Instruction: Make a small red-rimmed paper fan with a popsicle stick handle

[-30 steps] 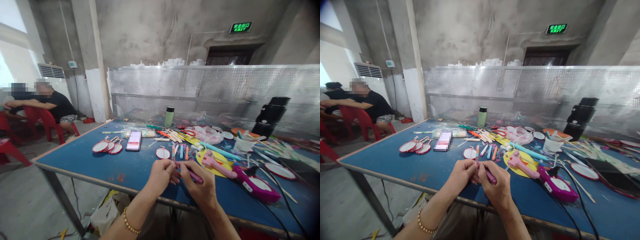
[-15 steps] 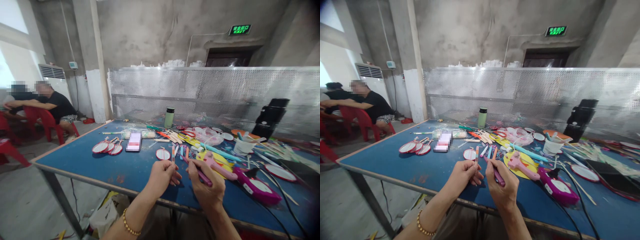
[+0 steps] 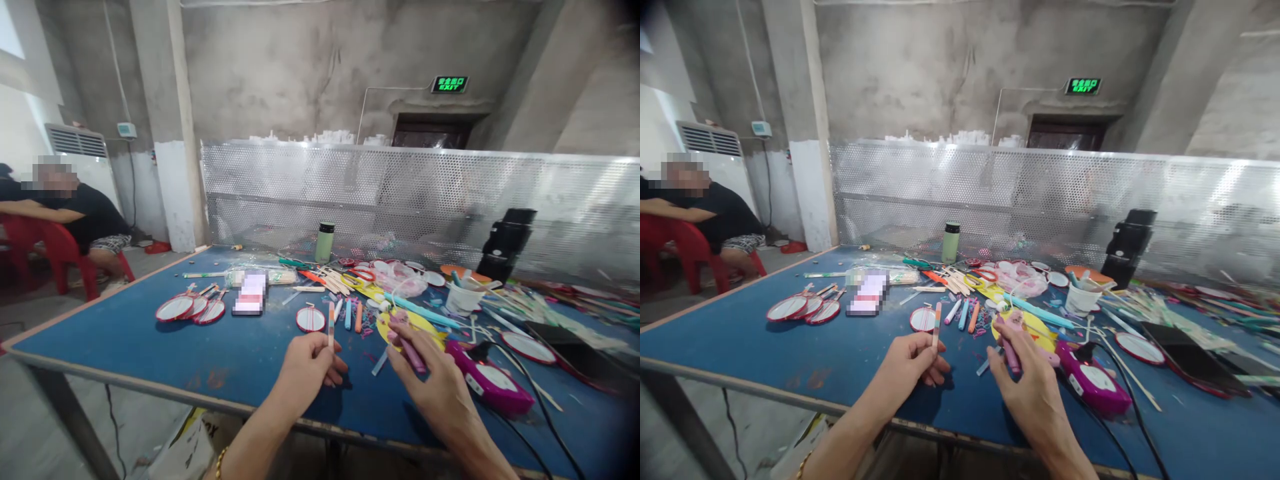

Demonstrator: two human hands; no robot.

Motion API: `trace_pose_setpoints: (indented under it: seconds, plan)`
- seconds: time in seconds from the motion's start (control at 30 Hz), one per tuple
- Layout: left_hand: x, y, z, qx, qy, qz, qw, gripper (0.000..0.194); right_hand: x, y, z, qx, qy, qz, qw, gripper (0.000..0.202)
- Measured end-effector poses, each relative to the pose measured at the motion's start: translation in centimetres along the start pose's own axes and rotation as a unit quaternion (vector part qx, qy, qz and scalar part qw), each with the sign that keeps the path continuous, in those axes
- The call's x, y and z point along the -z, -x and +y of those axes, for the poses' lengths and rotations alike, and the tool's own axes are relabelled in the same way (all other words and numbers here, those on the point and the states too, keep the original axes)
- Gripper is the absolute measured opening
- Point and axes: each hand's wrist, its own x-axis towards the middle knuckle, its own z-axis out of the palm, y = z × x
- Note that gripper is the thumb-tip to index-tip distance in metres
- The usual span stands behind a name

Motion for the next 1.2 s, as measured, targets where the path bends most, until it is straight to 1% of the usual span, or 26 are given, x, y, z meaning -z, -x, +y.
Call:
trace_pose_setpoints:
  seconds: [0.1,0.17,0.23,0.3,0.33,0.4,0.53,0.67,0.77,0.87,0.93,1.03,1.1,1.13,1.2]
  plan:
    - [0.1,-0.1,-0.2,-0.005,-0.01,-0.003,1.0,0.023,-0.6,-0.7,0.4,0.025,0.065,-0.056,0.996,0.045]
    - [0.1,-0.1,-0.3,-0.009,-0.009,-0.005,1.0,0.026,-1.2,-1.9,0.3,0.037,0.125,-0.105,0.986,0.046]
    - [0.1,-0.1,-0.3,-0.013,-0.008,-0.003,1.0,0.027,-1.7,-3.4,0.0,0.053,0.198,-0.192,0.96,0.039]
    - [0.1,0.0,-0.2,-0.016,-0.009,0.001,1.0,0.026,-2.2,-4.8,-0.2,0.064,0.284,-0.268,0.918,0.028]
    - [0.1,0.1,-0.1,-0.017,-0.011,0.002,1.0,0.025,-2.5,-5.4,-0.3,0.069,0.316,-0.296,0.899,0.025]
    - [0.1,0.2,0.1,-0.02,-0.016,0.002,1.0,0.023,-3.0,-6.1,-0.3,0.08,0.34,-0.317,0.882,0.022]
    - [0.1,0.2,0.2,-0.018,-0.026,0.002,1.0,0.022,-4.0,-6.1,-0.3,0.1,0.35,-0.318,0.876,0.018]
    - [0.0,0.0,-0.1,-0.013,-0.019,0.004,1.0,0.025,-4.9,-5.6,-0.4,0.113,0.364,-0.31,0.871,0.02]
    - [0.0,-0.1,-0.4,-0.016,-0.013,0.002,1.0,0.021,-5.5,-5.6,-0.3,0.12,0.369,-0.299,0.872,0.025]
    - [0.0,-0.1,-0.4,-0.015,-0.022,0.0,1.0,0.016,-6.0,-5.7,0.0,0.12,0.37,-0.29,0.874,0.023]
    - [0.0,0.0,-0.3,-0.015,-0.032,0.002,0.999,0.018,-6.1,-5.9,-0.2,0.119,0.368,-0.286,0.877,0.02]
    - [0.0,0.1,-0.2,-0.013,-0.036,0.003,0.999,0.02,-5.5,-5.9,-1.1,0.125,0.36,-0.278,0.882,0.021]
    - [0.0,0.0,-0.2,-0.014,-0.029,0.002,0.999,0.02,-4.8,-5.8,-1.9,0.136,0.331,-0.271,0.894,0.021]
    - [0.0,-0.1,-0.2,-0.016,-0.023,0.002,1.0,0.02,-4.5,-5.6,-2.2,0.141,0.301,-0.264,0.905,0.022]
    - [0.0,-0.2,-0.4,-0.016,-0.011,0.002,1.0,0.02,-4.1,-5.1,-2.5,0.135,0.193,-0.218,0.947,0.024]
